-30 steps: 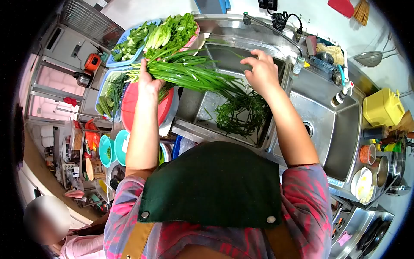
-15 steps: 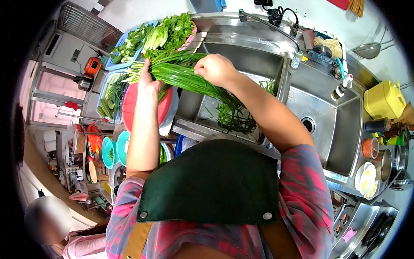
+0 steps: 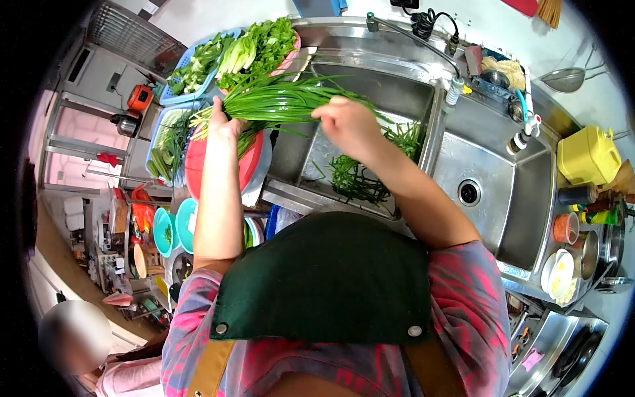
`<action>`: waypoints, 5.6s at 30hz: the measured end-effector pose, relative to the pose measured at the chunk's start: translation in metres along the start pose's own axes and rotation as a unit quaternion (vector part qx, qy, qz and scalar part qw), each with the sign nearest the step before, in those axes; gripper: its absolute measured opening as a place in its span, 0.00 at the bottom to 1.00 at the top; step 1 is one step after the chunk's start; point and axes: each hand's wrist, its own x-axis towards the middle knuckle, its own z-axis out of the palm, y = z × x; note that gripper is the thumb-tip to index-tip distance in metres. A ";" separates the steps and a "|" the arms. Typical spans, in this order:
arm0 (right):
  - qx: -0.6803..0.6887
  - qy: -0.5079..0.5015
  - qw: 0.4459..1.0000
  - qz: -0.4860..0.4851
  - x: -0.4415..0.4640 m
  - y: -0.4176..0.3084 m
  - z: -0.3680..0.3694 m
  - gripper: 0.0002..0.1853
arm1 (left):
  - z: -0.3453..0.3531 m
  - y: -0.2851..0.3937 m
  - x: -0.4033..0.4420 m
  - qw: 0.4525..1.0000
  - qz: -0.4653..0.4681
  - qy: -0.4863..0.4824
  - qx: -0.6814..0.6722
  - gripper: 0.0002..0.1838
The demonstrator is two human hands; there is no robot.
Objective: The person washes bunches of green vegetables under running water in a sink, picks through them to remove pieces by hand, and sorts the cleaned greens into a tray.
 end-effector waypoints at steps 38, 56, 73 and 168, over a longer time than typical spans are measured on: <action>-0.071 -0.040 0.996 -0.036 -0.029 -0.007 -0.012 0.08 | -0.005 -0.026 0.004 0.997 -0.020 0.043 -0.060 0.26; 0.402 -0.296 0.840 0.211 0.031 0.066 -0.015 0.16 | -0.009 -0.038 -0.045 0.948 -0.072 -0.282 0.126 0.14; -0.243 -0.024 0.955 0.167 0.019 0.069 -0.047 0.12 | -0.011 -0.040 -0.018 0.988 -0.027 -0.009 0.151 0.16; 0.015 0.054 0.998 -0.015 -0.044 0.007 -0.010 0.07 | -0.004 -0.021 -0.031 0.991 0.111 -0.072 -0.028 0.21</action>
